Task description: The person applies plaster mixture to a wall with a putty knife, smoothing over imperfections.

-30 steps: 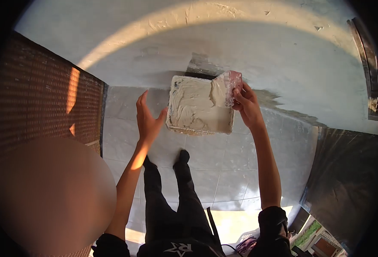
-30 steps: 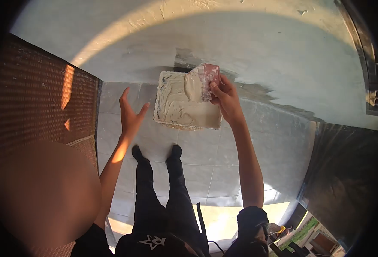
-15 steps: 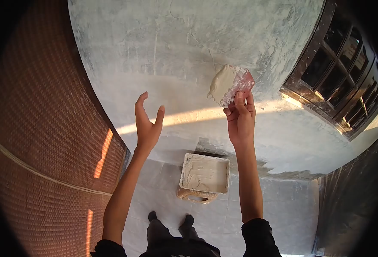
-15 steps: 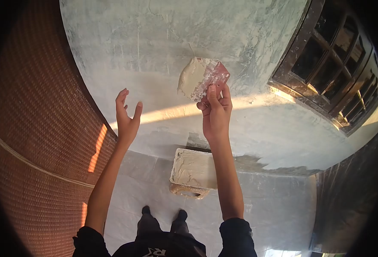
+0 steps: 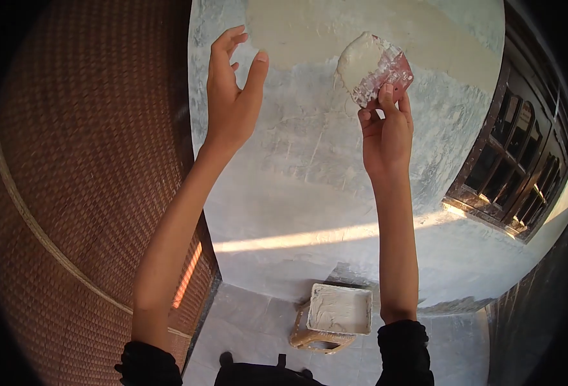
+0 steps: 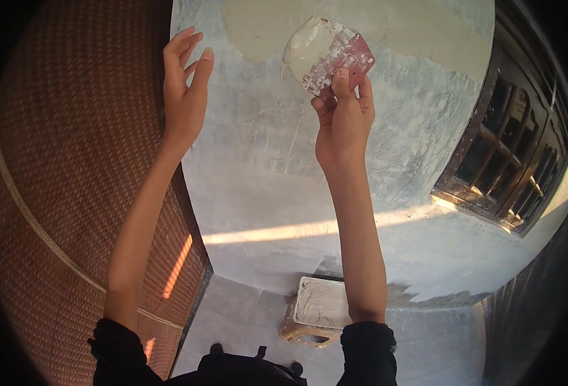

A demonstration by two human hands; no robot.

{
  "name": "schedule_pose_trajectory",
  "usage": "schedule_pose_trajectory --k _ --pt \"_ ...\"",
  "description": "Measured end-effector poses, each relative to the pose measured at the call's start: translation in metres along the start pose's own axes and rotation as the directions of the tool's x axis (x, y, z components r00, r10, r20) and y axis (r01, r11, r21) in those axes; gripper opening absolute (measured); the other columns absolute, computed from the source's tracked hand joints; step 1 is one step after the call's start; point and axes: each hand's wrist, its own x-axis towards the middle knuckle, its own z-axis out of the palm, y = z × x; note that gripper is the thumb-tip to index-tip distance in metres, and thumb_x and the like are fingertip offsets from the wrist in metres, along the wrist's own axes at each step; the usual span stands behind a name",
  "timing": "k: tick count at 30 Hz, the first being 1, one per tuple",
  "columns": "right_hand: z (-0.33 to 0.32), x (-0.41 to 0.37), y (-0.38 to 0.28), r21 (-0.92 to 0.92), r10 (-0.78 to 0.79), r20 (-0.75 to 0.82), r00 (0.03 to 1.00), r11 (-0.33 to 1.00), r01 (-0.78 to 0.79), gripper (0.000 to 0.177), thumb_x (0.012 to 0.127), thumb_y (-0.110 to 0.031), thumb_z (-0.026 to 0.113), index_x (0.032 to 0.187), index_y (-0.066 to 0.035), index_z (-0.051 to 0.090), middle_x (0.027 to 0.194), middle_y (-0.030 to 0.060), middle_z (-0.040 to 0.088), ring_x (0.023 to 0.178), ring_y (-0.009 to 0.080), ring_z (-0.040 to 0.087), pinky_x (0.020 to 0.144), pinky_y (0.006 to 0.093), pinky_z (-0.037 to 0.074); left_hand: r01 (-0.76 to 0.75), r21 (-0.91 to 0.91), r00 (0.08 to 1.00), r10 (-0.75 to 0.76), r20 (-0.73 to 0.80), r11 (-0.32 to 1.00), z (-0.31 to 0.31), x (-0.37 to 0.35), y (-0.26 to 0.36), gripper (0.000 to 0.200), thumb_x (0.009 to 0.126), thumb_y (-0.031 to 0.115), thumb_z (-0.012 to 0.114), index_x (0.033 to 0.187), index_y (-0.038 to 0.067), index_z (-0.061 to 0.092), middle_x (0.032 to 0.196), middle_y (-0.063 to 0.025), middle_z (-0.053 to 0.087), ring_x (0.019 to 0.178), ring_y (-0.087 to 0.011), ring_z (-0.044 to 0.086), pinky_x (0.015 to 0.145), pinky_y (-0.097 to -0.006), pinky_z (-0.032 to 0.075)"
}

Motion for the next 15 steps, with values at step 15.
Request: schedule_pose_trajectory --k 15 --pt "0.149 0.098 0.041 -0.145 -0.243 0.042 0.969 0.958 0.247 0.013 0.099 -0.015 0.062 0.108 -0.006 0.058 0.093 0.0019 0.058 0.078 0.0126 0.054 0.066 0.0267 0.050 0.049 -0.010 0.997 -0.050 -0.065 0.999 -0.069 0.117 -0.065 0.042 0.101 0.019 0.049 0.139 0.002 0.041 0.138 -0.0194 0.047 0.134 -0.0325 0.042 0.113 -0.0488 0.030"
